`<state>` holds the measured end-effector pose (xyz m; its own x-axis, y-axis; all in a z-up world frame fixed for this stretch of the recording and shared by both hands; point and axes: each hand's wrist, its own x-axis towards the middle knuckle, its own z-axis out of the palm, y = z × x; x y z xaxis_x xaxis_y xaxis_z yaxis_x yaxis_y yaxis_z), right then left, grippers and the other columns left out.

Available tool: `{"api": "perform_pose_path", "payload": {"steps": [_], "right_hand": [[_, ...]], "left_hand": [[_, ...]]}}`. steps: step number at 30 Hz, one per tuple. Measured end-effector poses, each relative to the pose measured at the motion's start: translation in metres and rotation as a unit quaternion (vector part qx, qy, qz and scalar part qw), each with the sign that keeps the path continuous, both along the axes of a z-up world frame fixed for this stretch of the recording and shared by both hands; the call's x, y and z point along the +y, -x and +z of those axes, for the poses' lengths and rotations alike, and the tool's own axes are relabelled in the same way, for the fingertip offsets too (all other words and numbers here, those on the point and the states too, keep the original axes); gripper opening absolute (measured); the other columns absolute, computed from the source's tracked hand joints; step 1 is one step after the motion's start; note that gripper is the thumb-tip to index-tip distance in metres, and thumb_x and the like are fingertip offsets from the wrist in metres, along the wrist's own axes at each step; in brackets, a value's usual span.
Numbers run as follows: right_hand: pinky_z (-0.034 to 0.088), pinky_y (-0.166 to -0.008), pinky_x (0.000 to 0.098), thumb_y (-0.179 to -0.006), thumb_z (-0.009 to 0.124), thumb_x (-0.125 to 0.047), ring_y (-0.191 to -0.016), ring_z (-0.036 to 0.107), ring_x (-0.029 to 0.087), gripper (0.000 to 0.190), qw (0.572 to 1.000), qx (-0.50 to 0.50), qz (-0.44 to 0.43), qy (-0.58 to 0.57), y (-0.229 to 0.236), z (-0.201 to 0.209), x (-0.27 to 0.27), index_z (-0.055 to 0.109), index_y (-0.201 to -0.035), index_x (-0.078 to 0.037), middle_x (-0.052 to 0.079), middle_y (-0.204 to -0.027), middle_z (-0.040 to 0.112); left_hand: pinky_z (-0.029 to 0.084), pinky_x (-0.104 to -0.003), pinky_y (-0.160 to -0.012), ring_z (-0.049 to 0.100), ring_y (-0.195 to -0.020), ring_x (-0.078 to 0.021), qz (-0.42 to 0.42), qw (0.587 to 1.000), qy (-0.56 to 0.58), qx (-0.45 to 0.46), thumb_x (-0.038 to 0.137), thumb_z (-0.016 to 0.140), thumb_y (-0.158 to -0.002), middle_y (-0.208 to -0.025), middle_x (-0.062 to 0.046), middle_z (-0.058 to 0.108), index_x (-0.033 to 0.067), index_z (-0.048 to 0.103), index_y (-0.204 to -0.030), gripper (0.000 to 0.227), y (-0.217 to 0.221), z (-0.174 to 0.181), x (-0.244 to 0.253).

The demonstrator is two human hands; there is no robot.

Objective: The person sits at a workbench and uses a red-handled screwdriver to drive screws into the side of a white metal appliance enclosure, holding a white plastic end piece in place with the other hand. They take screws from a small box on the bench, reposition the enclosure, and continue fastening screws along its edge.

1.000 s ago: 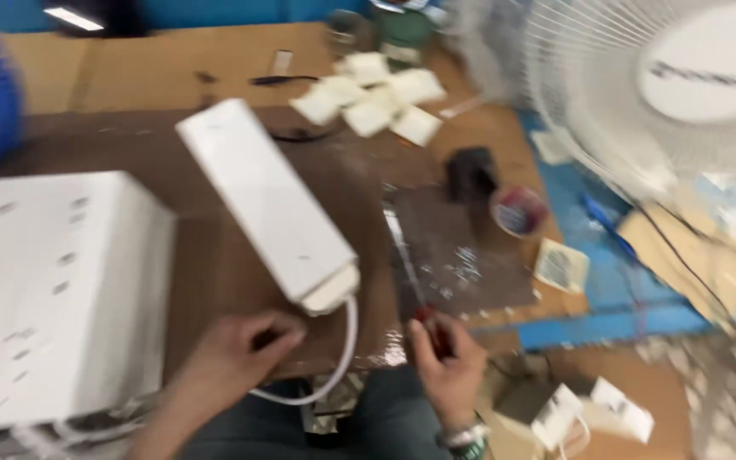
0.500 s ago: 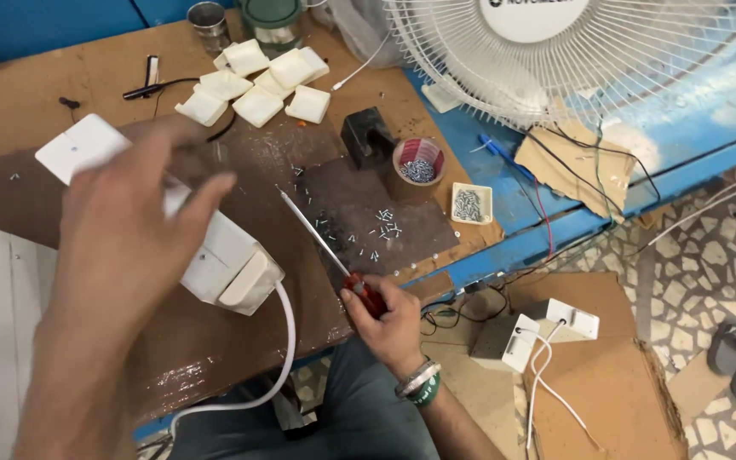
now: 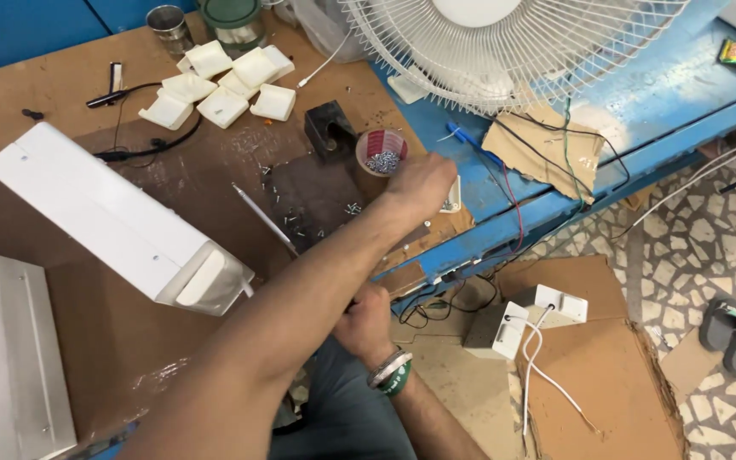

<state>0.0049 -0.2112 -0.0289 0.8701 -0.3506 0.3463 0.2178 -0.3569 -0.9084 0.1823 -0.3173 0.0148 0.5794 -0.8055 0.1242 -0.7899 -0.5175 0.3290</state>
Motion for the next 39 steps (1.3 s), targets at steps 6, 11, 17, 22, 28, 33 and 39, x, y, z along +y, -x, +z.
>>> {"api": "perform_pose_path", "payload": {"steps": [6, 11, 17, 22, 28, 33, 39], "right_hand": [[0.056, -0.072, 0.0422, -0.075, 0.081, -0.017, -0.082, 0.072, 0.035, 0.019, 0.995, -0.07, 0.009, 0.076, -0.001, -0.013, -0.004, 0.074, -0.089, -0.005, 0.014, -0.087, 0.075], [0.055, -0.069, 0.0425, -0.076, 0.081, -0.018, -0.08, 0.072, 0.035, 0.019, 0.993, -0.063, 0.026, 0.094, -0.001, -0.012, -0.006, 0.074, -0.088, -0.005, 0.014, -0.085, 0.075], [0.056, -0.066, 0.0402, -0.077, 0.082, -0.019, -0.074, 0.072, 0.033, 0.022, 0.999, -0.035, 0.01, 0.032, 0.001, 0.008, -0.003, 0.072, -0.088, -0.004, 0.015, -0.083, 0.074], [0.056, -0.063, 0.0396, -0.076, 0.083, -0.019, -0.07, 0.072, 0.032, 0.023, 1.0, -0.022, -0.011, 0.006, 0.0, 0.008, 0.001, 0.07, -0.088, -0.003, 0.015, -0.08, 0.072], [0.055, -0.074, 0.0415, -0.079, 0.08, -0.015, -0.087, 0.071, 0.036, 0.025, 0.994, -0.048, -0.008, 0.098, 0.002, -0.043, -0.009, 0.073, -0.1, -0.005, 0.016, -0.095, 0.075], [0.049, -0.067, 0.0277, -0.082, 0.079, -0.009, -0.075, 0.052, 0.013, 0.028, 0.993, 0.061, -0.028, -0.094, 0.033, -0.072, -0.022, 0.073, -0.107, 0.002, 0.003, -0.081, 0.058], [0.034, -0.046, 0.0219, -0.1, 0.065, -0.018, -0.054, 0.046, 0.005, 0.028, 0.946, 0.239, -0.027, -0.216, 0.13, 0.033, -0.034, 0.072, -0.118, 0.001, -0.001, -0.069, 0.058]], "left_hand": [[0.062, -0.047, -0.078, 0.075, -0.092, -0.0362, -0.011, 0.994, -0.058, -0.091, 0.007, 0.063, -0.086, -0.094, -0.02, 0.076, 0.0061, 0.08, -0.09, 0.018, -0.007, -0.03, -0.031], [0.062, -0.047, -0.074, 0.075, -0.09, -0.0366, -0.013, 0.992, -0.061, -0.107, 0.003, 0.063, -0.082, -0.092, -0.02, 0.075, 0.0046, 0.079, -0.087, 0.017, -0.009, -0.029, -0.027], [0.061, -0.05, -0.076, 0.074, -0.085, -0.0402, 0.007, 0.998, 0.028, -0.047, 0.001, 0.065, -0.082, -0.086, -0.024, 0.074, 0.0024, 0.078, -0.083, 0.013, -0.001, -0.003, -0.002], [0.059, -0.05, -0.073, 0.074, -0.079, -0.0406, 0.029, 0.987, 0.149, 0.047, 0.001, 0.069, -0.075, -0.08, -0.024, 0.073, 0.0007, 0.078, -0.08, 0.01, 0.021, 0.033, 0.028], [0.046, -0.021, -0.051, 0.059, -0.061, -0.0047, 0.078, 0.708, 0.397, 0.579, 0.021, 0.075, -0.096, -0.075, -0.001, 0.067, -0.0006, 0.078, -0.105, 0.024, 0.108, 0.084, 0.107], [0.049, -0.02, -0.055, 0.063, -0.066, -0.0074, 0.129, 0.577, 0.524, 0.613, 0.017, 0.071, -0.099, -0.091, -0.008, 0.078, 0.0001, 0.076, -0.11, 0.022, 0.161, 0.087, 0.204], [0.063, -0.026, -0.073, 0.075, -0.085, -0.0154, 0.221, 0.398, 0.561, 0.692, 0.017, 0.066, -0.098, -0.105, -0.012, 0.078, 0.0053, 0.073, -0.114, 0.021, 0.191, 0.047, 0.274]]}}
